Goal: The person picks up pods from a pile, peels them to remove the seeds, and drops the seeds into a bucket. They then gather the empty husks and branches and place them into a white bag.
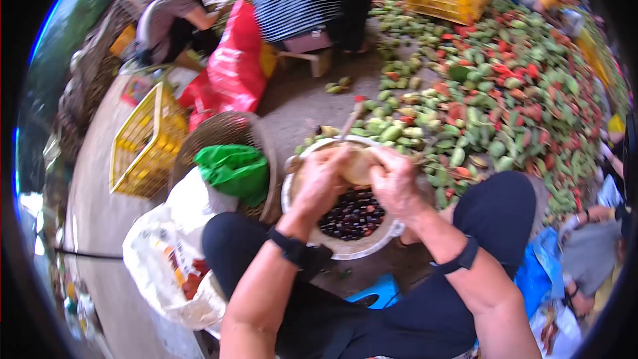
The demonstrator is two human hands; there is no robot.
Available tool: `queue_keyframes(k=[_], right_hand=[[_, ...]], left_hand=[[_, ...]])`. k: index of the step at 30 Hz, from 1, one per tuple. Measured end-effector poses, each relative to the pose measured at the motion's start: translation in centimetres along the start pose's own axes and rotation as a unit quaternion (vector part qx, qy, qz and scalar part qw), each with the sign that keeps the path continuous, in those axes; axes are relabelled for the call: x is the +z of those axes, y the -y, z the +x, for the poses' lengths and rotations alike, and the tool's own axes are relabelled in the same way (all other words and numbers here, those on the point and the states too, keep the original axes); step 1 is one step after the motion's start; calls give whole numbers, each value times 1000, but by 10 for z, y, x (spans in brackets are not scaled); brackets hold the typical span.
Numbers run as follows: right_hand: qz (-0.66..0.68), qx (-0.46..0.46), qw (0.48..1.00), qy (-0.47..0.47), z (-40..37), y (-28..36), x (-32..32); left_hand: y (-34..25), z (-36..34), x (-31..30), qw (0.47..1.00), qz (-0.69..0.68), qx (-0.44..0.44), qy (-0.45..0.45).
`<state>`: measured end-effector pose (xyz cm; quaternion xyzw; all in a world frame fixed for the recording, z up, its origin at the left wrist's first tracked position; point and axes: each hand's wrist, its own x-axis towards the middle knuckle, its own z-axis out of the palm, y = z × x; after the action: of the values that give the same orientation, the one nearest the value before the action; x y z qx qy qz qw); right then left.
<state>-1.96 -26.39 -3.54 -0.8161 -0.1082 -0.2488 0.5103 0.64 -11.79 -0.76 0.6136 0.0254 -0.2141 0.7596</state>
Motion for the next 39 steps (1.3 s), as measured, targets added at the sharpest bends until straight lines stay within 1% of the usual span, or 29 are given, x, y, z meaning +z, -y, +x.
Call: queue_keyframes(k=[3,4,6,7,8,9,11,12,13,14,15,17,19,20,21,22,23,24,25,26,27,28,29,31,33,34,35,37,39], right_hand=[[-75,-86,993,20,8,6,-3],[-88,-97,991,34,9,9,-6],[-68,-71,992,81,13,19,-13],[-3,-15,993,115,15,25,-18],[46,25,989,136,21,27,-27],[91,65,981,156,28,24,-36],[143,184,968,97,36,9,-48],[72,164,977,116,37,11,-50],[67,164,977,115,34,5,-44],[29,82,982,166,28,-8,-31],[-10,-1,976,216,26,-9,-23],[186,97,948,239,19,6,-14],[238,194,920,244,13,2,-11],[300,272,880,246,14,18,-9],[268,135,920,252,7,8,-4],[388,233,861,233,-9,-12,9],[498,325,778,203,-18,-16,15],[528,341,758,172,-24,-21,12],[556,356,738,138,-23,-16,10],[489,288,805,174,-13,-22,8],[195,211,939,188,-2,-7,-1],[277,280,908,146,4,-5,-5],[356,343,863,101,9,-5,-11],[427,318,838,115,13,-2,-23],[467,336,810,114,18,1,-28],[412,356,829,127,19,7,-34],[306,285,895,153,21,4,-36],[546,377,746,66,20,4,-37],[549,421,722,24,19,-12,-37]], left_hand=[[22,9,-13,994,-100,10,39],[23,11,-9,990,-141,7,18],[18,9,-2,980,-196,13,-11],[14,6,0,977,-211,20,-23],[21,14,-9,980,-190,56,21],[6,6,-6,989,-109,89,43],[-7,1,-12,994,-29,51,97],[-4,2,-14,993,-32,53,98],[2,3,-15,977,69,151,135],[6,4,-13,939,168,248,168],[2,1,-6,915,214,313,139],[-8,-12,-2,944,207,216,142],[-36,-38,-1,963,183,135,145],[-17,-21,-8,959,156,130,196],[-25,-26,-4,958,152,131,203],[-33,-35,-3,950,207,116,202],[-42,-44,3,938,261,101,204],[-43,-48,12,984,146,7,99],[-40,-45,7,990,91,-4,110],[-44,-33,-6,974,61,0,219],[-56,-40,-10,978,80,-4,191],[-62,-38,-15,983,82,5,165],[-65,-37,-20,992,66,66,89],[-58,-17,-44,991,-25,132,-23],[-56,-10,-50,979,80,152,-109],[-50,-7,-50,977,117,139,-111],[-47,-6,-47,973,154,127,-114],[-40,-7,-39,978,194,61,-36],[-34,-8,-26,986,158,23,51]])
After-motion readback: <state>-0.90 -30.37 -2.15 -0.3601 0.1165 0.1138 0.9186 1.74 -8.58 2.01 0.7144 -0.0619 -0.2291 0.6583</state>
